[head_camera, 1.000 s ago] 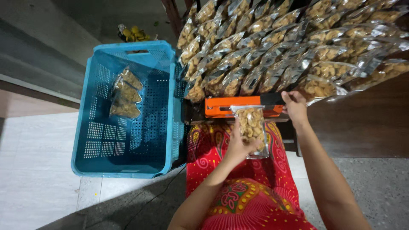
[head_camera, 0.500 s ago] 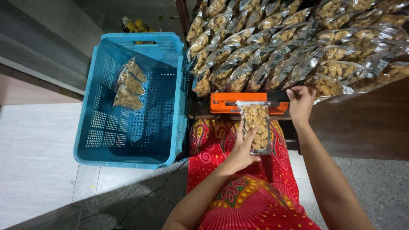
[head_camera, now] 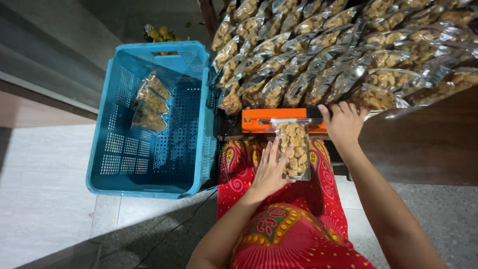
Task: The person seals individual transparent bags of cashew nuts using an orange handheld heat sealer. They pick up each bag, place it on the sealer, press down to seal, and then drop the sealed bag into a blue plastic basket. The process is repeated for multiple bags.
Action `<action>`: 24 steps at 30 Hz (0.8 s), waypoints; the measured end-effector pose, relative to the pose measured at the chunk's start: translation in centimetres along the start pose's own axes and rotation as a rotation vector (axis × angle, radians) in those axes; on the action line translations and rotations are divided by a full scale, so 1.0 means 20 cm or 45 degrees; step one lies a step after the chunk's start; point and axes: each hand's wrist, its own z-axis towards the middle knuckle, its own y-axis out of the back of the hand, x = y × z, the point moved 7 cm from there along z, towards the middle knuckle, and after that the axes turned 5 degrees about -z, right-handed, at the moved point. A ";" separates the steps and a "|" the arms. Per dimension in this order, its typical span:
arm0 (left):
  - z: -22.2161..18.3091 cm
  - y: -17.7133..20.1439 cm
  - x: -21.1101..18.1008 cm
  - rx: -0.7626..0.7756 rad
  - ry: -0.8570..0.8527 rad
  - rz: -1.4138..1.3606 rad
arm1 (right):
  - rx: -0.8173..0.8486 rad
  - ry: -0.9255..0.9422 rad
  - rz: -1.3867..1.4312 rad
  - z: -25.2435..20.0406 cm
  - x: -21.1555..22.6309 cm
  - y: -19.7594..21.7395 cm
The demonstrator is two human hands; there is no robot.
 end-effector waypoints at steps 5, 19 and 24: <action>0.00 -0.05 0.03 0.029 0.012 0.019 | 0.027 0.020 -0.085 0.05 0.03 0.02; -0.04 -0.06 0.02 -0.041 -0.059 0.141 | 0.000 -0.019 0.026 -0.10 0.04 0.04; -0.01 0.02 -0.06 -0.063 -0.055 0.165 | 0.032 -0.060 0.109 -0.16 0.01 -0.02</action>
